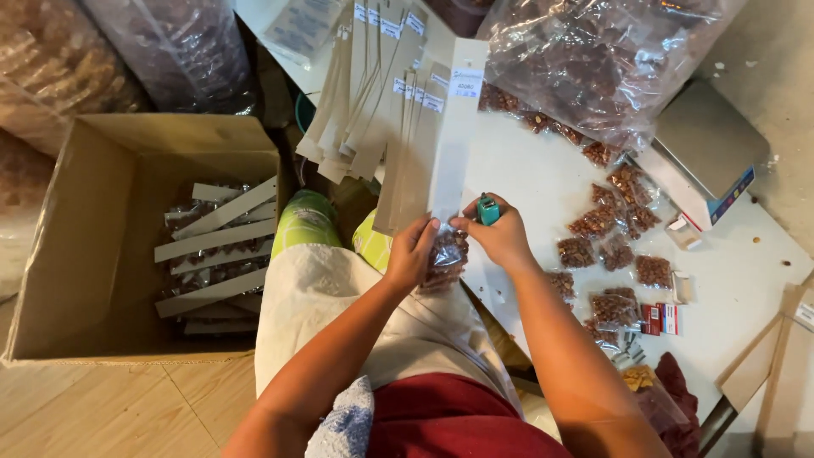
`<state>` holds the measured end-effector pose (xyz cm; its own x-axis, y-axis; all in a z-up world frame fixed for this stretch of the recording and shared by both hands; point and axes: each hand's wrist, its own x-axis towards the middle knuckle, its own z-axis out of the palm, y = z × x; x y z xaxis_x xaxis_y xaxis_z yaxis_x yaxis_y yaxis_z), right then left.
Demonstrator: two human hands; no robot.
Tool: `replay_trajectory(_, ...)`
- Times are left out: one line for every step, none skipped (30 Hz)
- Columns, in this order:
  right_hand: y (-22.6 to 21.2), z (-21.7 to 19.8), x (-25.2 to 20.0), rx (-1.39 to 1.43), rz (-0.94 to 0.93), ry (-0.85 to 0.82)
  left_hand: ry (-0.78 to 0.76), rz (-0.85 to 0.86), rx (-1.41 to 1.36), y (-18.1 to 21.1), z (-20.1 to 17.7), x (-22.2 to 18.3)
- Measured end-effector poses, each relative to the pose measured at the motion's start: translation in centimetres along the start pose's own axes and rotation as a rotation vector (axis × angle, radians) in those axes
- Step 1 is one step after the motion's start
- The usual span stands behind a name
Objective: Stapling small plastic bags of nuts onto a cardboard display strip using a handheld stapler.
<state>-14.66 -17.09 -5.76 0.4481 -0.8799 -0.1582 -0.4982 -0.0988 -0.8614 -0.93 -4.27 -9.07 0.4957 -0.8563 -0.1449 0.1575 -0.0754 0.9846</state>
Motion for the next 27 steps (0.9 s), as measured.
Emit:
replay_trajectory(-1.7,0.0,-0.1,-0.002,-0.002,-0.003,0.004,0.001,-0.002,0.2,0.0,-0.2)
replay_trajectory(-3.3,-0.1,-0.1,0.046,0.021,0.051,0.024,0.033,0.034,0.4,0.1,-0.4)
replay_trajectory(-5.0,-0.2,-0.2,0.095,0.044,0.104,0.043,0.065,0.071,0.6,0.1,-0.6)
replay_trajectory(-5.8,-0.3,0.3,0.092,0.042,0.101,0.047,0.064,0.068,1.0,0.3,-0.8)
replay_trajectory(-6.5,-0.3,0.9,0.377,0.096,0.239,0.060,0.095,0.072,1.3,0.4,-1.1)
replay_trajectory(-7.3,-0.4,1.4,0.664,0.149,0.378,0.071,0.126,0.076,1.7,0.5,-1.2)
replay_trajectory(-8.2,0.0,1.4,0.663,0.148,0.377,0.072,0.127,0.075,1.8,0.7,-1.2)
replay_trajectory(-9.1,0.5,1.3,0.746,0.171,0.366,0.088,0.135,0.097,1.9,0.8,-1.1)
replay_trajectory(-10.0,1.0,1.2,0.830,0.194,0.354,0.105,0.142,0.119,2.0,0.9,-1.1)
replay_trajectory(-10.7,1.6,0.8,0.830,0.192,0.354,0.105,0.143,0.119,2.6,0.7,-1.2)
replay_trajectory(-11.3,2.2,0.5,0.789,0.225,0.330,0.102,0.160,0.148,3.1,0.6,-1.4)
replay_trajectory(-11.8,2.7,0.0,0.748,0.259,0.308,0.097,0.176,0.177,3.6,0.6,-1.6)
replay_trajectory(-11.9,3.6,0.1,0.749,0.259,0.310,0.095,0.176,0.177,4.0,0.6,-2.0)
replay_trajectory(-12.0,4.3,0.2,0.871,0.234,0.422,0.079,0.212,0.210,4.5,0.7,-2.3)
replay_trajectory(-12.0,4.9,0.3,0.993,0.206,0.535,0.062,0.248,0.242,5.0,0.9,-2.6)
replay_trajectory(-9.3,5.3,1.9,0.995,0.205,0.549,0.049,0.250,0.242,5.7,0.8,-3.0)
replay_trajectory(-6.6,5.6,3.5,1.060,0.233,0.551,0.056,0.310,0.261,6.4,0.9,-3.3)
replay_trajectory(-3.8,5.5,5.1,1.129,0.255,0.565,0.051,0.376,0.277,7.2,1.1,-3.4)
replay_trajectory(-4.6,4.6,4.5,1.135,0.247,0.591,0.026,0.383,0.274,7.9,1.4,-3.6)
replay_trajectory(-5.2,3.6,3.5,1.148,0.295,0.510,0.003,0.301,0.297,8.4,1.7,-4.0)
replay_trajectory(-5.8,2.7,2.5,1.162,0.342,0.427,-0.021,0.220,0.322,8.9,2.0,-4.4)
replay_trajectory(-5.0,0.9,2.0,1.165,0.339,0.447,-0.040,0.223,0.320,6.2,2.0,-3.4)
replay_trajectory(-4.3,-0.8,1.4,0.803,0.309,0.410,-0.017,0.067,0.279,3.6,1.9,-2.4)
replay_trajectory(-3.7,-2.3,0.8,0.440,0.282,0.356,0.017,-0.092,0.238,0.9,1.6,-1.6)
replay_trajectory(-0.4,-4.6,1.0,0.440,0.286,0.366,0.007,-0.094,0.239,0.8,1.3,-1.3)
replay_trajectory(3.0,-6.8,1.2,-0.030,0.373,0.367,0.029,-0.192,0.166,0.7,0.8,-1.1)
replay_trajectory(6.3,-8.9,1.4,-0.501,0.447,0.353,0.051,-0.290,0.094,0.6,0.4,-0.9)
